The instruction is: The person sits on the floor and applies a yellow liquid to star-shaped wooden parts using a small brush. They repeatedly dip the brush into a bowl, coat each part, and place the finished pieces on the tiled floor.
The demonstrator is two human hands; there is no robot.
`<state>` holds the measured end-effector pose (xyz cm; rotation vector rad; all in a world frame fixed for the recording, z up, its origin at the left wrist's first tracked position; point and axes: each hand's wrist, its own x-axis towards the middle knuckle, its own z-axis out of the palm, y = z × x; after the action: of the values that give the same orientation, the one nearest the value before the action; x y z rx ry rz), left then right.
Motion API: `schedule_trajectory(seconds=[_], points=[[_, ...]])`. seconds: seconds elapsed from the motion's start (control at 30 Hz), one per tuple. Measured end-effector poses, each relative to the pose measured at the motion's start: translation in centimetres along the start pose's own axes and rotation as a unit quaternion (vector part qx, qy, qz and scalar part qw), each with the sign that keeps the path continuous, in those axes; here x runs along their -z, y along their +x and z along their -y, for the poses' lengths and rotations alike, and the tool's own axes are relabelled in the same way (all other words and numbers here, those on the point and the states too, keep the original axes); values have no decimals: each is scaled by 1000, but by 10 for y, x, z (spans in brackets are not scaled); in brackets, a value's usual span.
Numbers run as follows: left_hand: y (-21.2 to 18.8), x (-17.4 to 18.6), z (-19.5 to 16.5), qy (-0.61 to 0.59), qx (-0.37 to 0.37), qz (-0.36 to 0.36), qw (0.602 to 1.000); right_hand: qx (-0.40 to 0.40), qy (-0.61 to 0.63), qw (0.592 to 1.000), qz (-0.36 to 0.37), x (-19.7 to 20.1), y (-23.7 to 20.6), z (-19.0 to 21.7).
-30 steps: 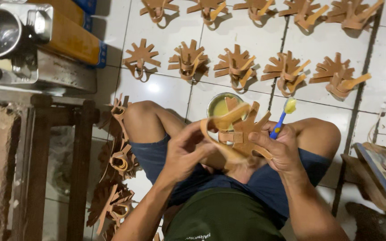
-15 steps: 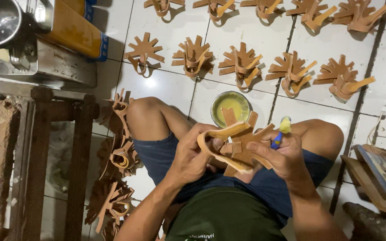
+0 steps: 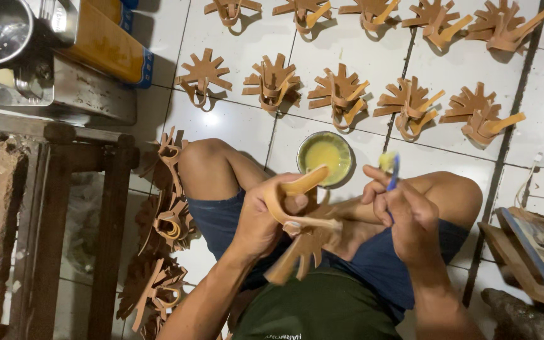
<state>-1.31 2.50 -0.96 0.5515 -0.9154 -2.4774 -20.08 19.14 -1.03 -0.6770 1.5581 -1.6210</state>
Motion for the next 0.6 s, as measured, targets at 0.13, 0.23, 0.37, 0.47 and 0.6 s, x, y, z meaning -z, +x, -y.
schedule_trajectory(seconds=[0.13, 0.23, 0.37, 0.47, 0.6], points=[[-2, -4, 3, 99, 16, -53, 994, 73, -205, 976, 31, -13, -4, 20], [-4, -6, 2, 103, 22, -46, 993, 131, -276, 952, 13, -20, -4, 27], [-5, -7, 3, 70, 9, -50, 996, 109, -247, 963, -19, -24, -1, 26], [-5, -8, 4, 59, 6, -70, 996, 160, -265, 950, -39, -22, -1, 24], [-3, -10, 4, 36, 18, -49, 998, 136, -271, 953, -20, -20, -2, 26]])
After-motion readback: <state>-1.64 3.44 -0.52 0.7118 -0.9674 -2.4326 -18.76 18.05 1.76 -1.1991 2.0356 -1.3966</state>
